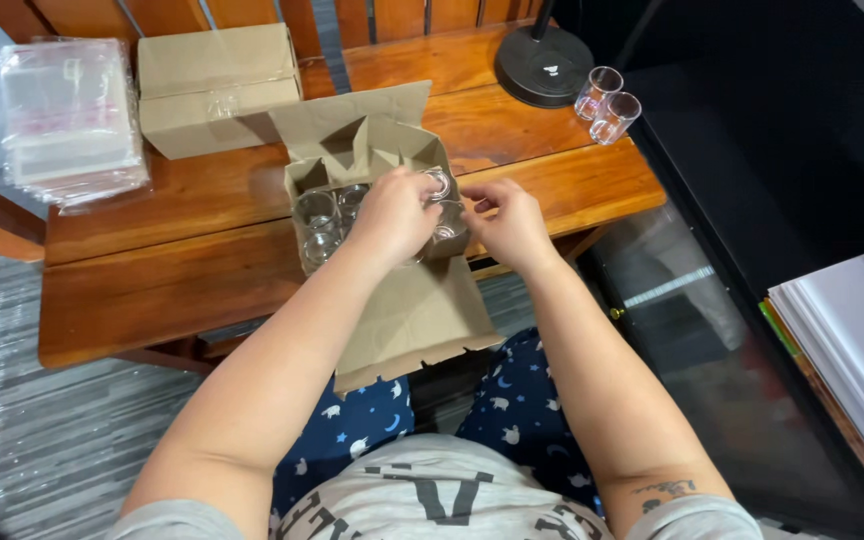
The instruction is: The person opens a cardboard box containing small clear glasses and removes them one by one. They place the glasses on the wooden chair next to the box, arranging them in a group.
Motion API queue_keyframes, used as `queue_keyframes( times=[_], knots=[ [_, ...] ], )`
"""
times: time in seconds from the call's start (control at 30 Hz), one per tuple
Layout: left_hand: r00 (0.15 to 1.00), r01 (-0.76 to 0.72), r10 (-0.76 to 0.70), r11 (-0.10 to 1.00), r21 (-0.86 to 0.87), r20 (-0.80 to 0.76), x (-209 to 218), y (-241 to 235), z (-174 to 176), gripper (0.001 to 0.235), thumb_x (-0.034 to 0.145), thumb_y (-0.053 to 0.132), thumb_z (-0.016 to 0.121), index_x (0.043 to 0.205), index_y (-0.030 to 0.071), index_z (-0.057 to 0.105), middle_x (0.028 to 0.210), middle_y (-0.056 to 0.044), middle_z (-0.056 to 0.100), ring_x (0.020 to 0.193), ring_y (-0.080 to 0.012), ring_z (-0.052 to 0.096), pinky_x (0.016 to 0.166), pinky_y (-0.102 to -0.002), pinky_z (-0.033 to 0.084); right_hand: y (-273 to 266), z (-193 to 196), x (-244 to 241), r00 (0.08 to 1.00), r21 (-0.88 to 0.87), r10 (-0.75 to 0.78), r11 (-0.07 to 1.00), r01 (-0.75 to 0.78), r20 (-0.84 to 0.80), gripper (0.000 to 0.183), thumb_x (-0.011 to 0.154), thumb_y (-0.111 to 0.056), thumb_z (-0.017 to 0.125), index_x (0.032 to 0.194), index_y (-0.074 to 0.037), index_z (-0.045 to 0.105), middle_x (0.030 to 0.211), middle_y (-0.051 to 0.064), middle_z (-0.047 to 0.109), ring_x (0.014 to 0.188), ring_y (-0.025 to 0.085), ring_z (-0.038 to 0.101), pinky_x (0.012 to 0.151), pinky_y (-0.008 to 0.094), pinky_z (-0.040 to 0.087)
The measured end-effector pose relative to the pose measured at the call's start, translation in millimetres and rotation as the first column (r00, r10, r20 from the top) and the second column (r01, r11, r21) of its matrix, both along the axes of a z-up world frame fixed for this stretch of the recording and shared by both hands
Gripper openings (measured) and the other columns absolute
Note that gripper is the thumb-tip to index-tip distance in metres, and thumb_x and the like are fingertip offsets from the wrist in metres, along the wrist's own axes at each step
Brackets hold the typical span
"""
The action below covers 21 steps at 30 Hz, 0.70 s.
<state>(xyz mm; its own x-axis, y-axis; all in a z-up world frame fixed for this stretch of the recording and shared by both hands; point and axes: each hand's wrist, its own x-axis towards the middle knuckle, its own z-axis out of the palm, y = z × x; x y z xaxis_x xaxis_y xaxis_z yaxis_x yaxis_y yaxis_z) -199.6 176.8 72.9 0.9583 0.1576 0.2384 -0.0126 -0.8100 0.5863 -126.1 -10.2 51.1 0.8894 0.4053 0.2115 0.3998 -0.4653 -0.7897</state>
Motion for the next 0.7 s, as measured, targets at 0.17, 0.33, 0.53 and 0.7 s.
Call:
queue_keyframes(
  times=[0.17, 0.33, 0.53, 0.7],
  knots=[
    [0.997, 0.025, -0.019, 0.996, 0.089, -0.07, -14, 5, -6, 0.036, 0.08, 0.021, 0.08, 0.116, 0.013, 0.078, 0.103, -0.008, 0.068, 0.109, -0.0333, 0.067, 0.097, -0.046, 0.053, -3, 16, -10, 0.995, -0.072, 0.082, 0.994, -0.086, -0.058, 0.043, 0.079, -0.004, 0.08, 0.121, -0.011, 0.077, 0.105, 0.013, 0.068, 0.093, 0.02, 0.072, 0.076, 0.029, 0.065],
    [0.994, 0.047, -0.038, 0.995, 0.092, -0.099, -16, 0, -3, 0.041, 0.079, 0.023, 0.082, 0.117, 0.01, 0.077, 0.11, -0.012, 0.066, 0.113, -0.0346, 0.064, 0.1, -0.047, 0.051, -2, 29, -14, 0.983, -0.072, 0.142, 0.986, -0.151, -0.119, 0.049, 0.075, 0.001, 0.079, 0.124, -0.004, 0.074, 0.107, 0.019, 0.068, 0.092, 0.024, 0.074, 0.077, 0.033, 0.066],
    [0.988, 0.107, -0.082, 0.975, 0.196, -0.131, -3, -1, -5, 0.043, 0.074, 0.028, 0.084, 0.111, 0.007, 0.078, 0.109, -0.014, 0.066, 0.111, -0.037, 0.064, 0.1, -0.05, 0.052, -6, 24, -1, 0.963, -0.1, 0.189, 0.972, -0.211, -0.193, 0.051, 0.076, 0.003, 0.079, 0.127, -0.001, 0.071, 0.11, 0.022, 0.07, 0.093, 0.024, 0.074, 0.078, 0.034, 0.066],
    [0.97, 0.114, -0.058, 0.967, 0.23, -0.237, 1, -3, 5, 0.037, 0.077, 0.028, 0.082, 0.105, 0.005, 0.079, 0.11, -0.015, 0.065, 0.112, -0.0359, 0.062, 0.1, -0.05, 0.05, -7, 18, 9, 0.935, -0.099, 0.265, 0.951, -0.294, -0.236, 0.057, 0.074, 0.003, 0.081, 0.13, -0.002, 0.07, 0.108, 0.019, 0.068, 0.092, 0.023, 0.074, 0.078, 0.032, 0.065]
  ],
)
